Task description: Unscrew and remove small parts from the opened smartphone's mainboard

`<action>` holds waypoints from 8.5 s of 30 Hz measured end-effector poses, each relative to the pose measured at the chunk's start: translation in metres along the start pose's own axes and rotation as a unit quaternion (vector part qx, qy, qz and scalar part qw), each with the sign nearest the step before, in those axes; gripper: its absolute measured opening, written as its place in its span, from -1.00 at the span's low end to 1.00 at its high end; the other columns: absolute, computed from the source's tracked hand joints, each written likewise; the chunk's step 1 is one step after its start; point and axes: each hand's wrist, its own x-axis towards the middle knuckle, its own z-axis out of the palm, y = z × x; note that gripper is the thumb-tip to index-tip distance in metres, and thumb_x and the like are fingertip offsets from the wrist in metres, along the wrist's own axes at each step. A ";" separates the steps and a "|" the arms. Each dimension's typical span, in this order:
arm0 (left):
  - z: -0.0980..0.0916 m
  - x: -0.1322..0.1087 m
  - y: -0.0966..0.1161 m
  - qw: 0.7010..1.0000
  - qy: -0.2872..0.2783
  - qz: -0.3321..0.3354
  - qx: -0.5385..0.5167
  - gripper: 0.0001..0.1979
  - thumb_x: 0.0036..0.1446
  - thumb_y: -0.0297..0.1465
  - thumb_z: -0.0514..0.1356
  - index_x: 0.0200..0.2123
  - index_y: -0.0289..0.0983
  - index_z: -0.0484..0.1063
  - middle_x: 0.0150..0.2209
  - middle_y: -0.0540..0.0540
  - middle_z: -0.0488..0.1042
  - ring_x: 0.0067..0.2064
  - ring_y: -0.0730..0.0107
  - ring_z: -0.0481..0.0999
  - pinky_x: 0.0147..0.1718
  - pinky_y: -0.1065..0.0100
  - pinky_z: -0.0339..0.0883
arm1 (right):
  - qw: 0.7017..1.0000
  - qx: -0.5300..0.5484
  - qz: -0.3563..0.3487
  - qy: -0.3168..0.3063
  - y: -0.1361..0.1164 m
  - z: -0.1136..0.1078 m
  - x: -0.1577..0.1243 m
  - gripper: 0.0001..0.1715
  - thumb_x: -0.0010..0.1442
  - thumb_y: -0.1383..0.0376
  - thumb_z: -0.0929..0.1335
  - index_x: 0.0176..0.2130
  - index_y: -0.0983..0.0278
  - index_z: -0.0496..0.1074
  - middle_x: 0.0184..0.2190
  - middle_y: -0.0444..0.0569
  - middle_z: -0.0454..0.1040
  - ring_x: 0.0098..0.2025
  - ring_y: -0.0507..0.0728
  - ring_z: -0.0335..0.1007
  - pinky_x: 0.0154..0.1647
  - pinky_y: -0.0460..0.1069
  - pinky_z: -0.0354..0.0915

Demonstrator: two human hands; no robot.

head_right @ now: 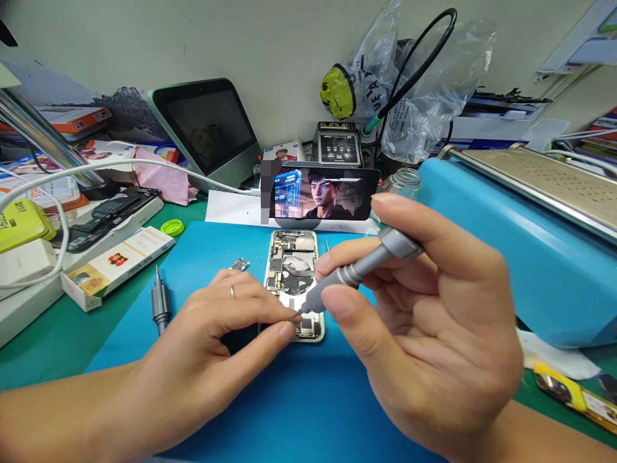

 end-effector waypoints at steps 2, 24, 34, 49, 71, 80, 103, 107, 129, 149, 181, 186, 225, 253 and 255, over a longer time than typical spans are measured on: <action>0.000 0.000 0.000 1.000 0.001 0.002 -0.002 -0.83 0.41 -0.47 0.27 -0.24 -0.14 0.65 -0.25 0.14 0.70 -0.21 0.39 0.59 -0.06 0.15 0.16 | 1.000 0.001 -0.001 -0.001 -0.001 0.000 0.000 -0.14 0.18 0.42 0.57 0.32 -0.21 0.44 0.24 -0.06 0.55 -0.25 0.18 0.68 -0.33 0.10 0.76; 0.001 0.002 0.001 1.000 0.006 -0.004 0.007 -0.81 0.38 -0.48 0.26 -0.29 -0.16 0.63 -0.30 0.13 0.68 -0.23 0.39 0.59 -0.08 0.16 0.16 | 1.000 0.000 0.005 -0.005 0.003 0.004 0.002 -0.15 0.18 0.41 0.58 0.30 -0.21 0.46 0.20 -0.07 0.57 -0.23 0.19 0.69 -0.27 0.10 0.75; 0.000 0.002 0.001 1.000 0.004 -0.008 0.012 -0.81 0.38 -0.47 0.26 -0.28 -0.13 0.63 -0.28 0.16 0.70 -0.23 0.39 0.61 -0.04 0.14 0.16 | 1.000 -0.010 0.007 -0.016 0.000 -0.002 0.001 -0.13 0.20 0.38 0.57 0.34 -0.23 0.41 0.24 -0.08 0.53 -0.23 0.18 0.69 -0.29 0.10 0.74; 0.007 -0.021 0.000 0.920 -0.027 0.243 0.306 -0.61 0.47 -0.35 0.09 0.05 -0.51 0.62 -0.53 -0.02 0.59 -0.58 0.28 0.57 -0.56 0.14 0.43 | 0.997 -0.041 -0.061 0.000 0.006 0.009 0.012 -0.18 0.20 0.42 0.55 0.32 -0.15 0.47 -0.04 -0.10 0.65 -0.30 0.17 0.69 -0.34 0.05 0.72; 0.015 -0.014 -0.003 0.914 -0.021 0.196 0.355 -0.55 0.18 -0.22 0.29 -0.07 -0.52 0.67 -0.64 -0.04 0.53 -0.74 0.17 0.46 -0.74 0.15 0.35 | 0.993 0.022 -0.033 -0.108 0.010 0.017 -0.002 -0.22 0.25 0.48 0.53 0.33 -0.04 0.46 0.09 -0.09 0.69 -0.19 0.12 0.72 -0.19 -0.01 0.72; 0.014 -0.015 -0.003 0.914 -0.016 0.201 0.351 -0.56 0.21 -0.22 0.28 -0.08 -0.51 0.67 -0.63 -0.04 0.53 -0.73 0.18 0.47 -0.71 0.15 0.39 | 0.991 0.023 -0.025 -0.126 0.015 0.014 -0.004 -0.25 0.29 0.44 0.52 0.34 -0.06 0.44 0.00 -0.11 0.70 -0.18 0.14 0.71 -0.21 0.02 0.71; 0.016 -0.016 -0.007 0.913 -0.021 0.208 0.350 -0.59 0.27 -0.24 0.23 -0.04 -0.49 0.62 -0.62 -0.01 0.52 -0.70 0.16 0.48 -0.70 0.10 0.38 | 0.991 0.025 -0.018 -0.133 0.018 0.016 -0.006 -0.27 0.32 0.41 0.52 0.35 -0.07 0.43 0.13 -0.19 0.66 -0.06 0.08 0.71 0.08 -0.01 0.67; 0.016 -0.016 -0.007 0.914 -0.023 0.204 0.350 -0.60 0.32 -0.25 0.19 -0.04 -0.49 0.61 -0.63 0.00 0.50 -0.70 0.16 0.48 -0.69 0.11 0.39 | 0.990 0.021 -0.019 -0.137 0.017 0.015 -0.007 -0.23 0.31 0.43 0.51 0.36 -0.10 0.41 0.09 -0.21 0.66 -0.07 0.09 0.69 0.07 0.01 0.67; 0.015 -0.015 -0.006 0.913 -0.038 0.203 0.351 -0.72 0.30 -0.26 0.18 -0.14 -0.37 0.55 -0.66 0.06 0.44 -0.72 0.17 0.42 -0.70 0.14 0.24 | 0.983 0.072 -0.040 -0.162 0.016 0.015 -0.003 -0.23 0.36 0.40 0.43 0.42 -0.13 0.36 0.30 -0.24 0.56 0.20 0.25 0.59 0.11 0.14 0.64; 0.016 -0.013 -0.006 0.915 -0.032 0.204 0.346 -0.80 0.22 -0.27 0.24 -0.28 -0.30 0.53 -0.66 0.05 0.45 -0.72 0.20 0.43 -0.70 0.14 0.28 | 0.975 0.039 -0.100 -0.193 0.007 0.011 0.004 -0.28 0.37 0.36 0.42 0.42 -0.09 0.38 0.22 -0.22 0.63 0.00 0.22 0.62 -0.08 0.17 0.59; 0.016 -0.013 -0.007 0.892 -0.008 0.246 0.378 -0.60 0.39 -0.26 0.11 -0.07 -0.50 0.58 -0.63 -0.01 0.51 -0.71 0.23 0.47 -0.70 0.19 0.33 | 0.990 0.090 -0.076 -0.078 0.011 0.018 0.009 -0.11 0.23 0.56 0.46 0.38 -0.08 0.42 -0.13 -0.12 0.65 -0.23 0.14 0.65 -0.20 0.06 0.66; 0.016 -0.016 -0.007 0.896 0.001 0.249 0.367 -0.51 0.53 -0.31 -0.07 0.00 -0.52 0.59 -0.64 -0.02 0.50 -0.68 0.23 0.52 -0.65 0.19 0.43 | 0.994 0.102 0.027 0.004 0.015 0.022 0.014 -0.45 0.36 0.36 0.45 0.23 -0.13 0.54 -0.30 -0.13 0.52 -0.37 0.12 0.49 -0.41 0.03 0.53; 0.016 -0.014 -0.006 0.909 -0.041 0.230 0.346 -0.52 0.53 -0.29 -0.04 0.06 -0.51 0.58 -0.62 -0.01 0.49 -0.67 0.17 0.51 -0.72 0.15 0.34 | 0.992 0.004 -0.097 -0.083 0.026 0.015 0.006 -0.23 0.21 0.57 0.46 0.30 0.05 0.43 0.04 -0.08 0.57 -0.24 0.07 0.56 -0.31 0.02 0.53; 0.013 -0.017 -0.007 0.904 -0.077 0.253 0.335 -0.54 0.49 -0.26 0.05 0.20 -0.51 0.43 -0.52 -0.02 0.58 -0.60 0.18 0.57 -0.63 0.16 0.38 | 0.999 -0.007 -0.035 0.007 0.034 0.013 0.023 -0.41 0.42 0.26 0.44 0.36 0.00 0.38 -0.22 -0.13 0.56 -0.34 0.09 0.53 -0.36 0.04 0.53; 0.011 -0.018 -0.005 0.902 -0.098 0.275 0.319 -0.55 0.49 -0.29 0.07 0.24 -0.51 0.39 -0.52 0.00 0.57 -0.59 0.21 0.54 -0.61 0.19 0.37 | 0.999 -0.017 -0.032 0.011 0.044 0.015 0.024 -0.55 0.43 0.20 0.44 0.27 0.06 0.45 -0.24 -0.13 0.56 -0.37 0.08 0.49 -0.33 0.06 0.52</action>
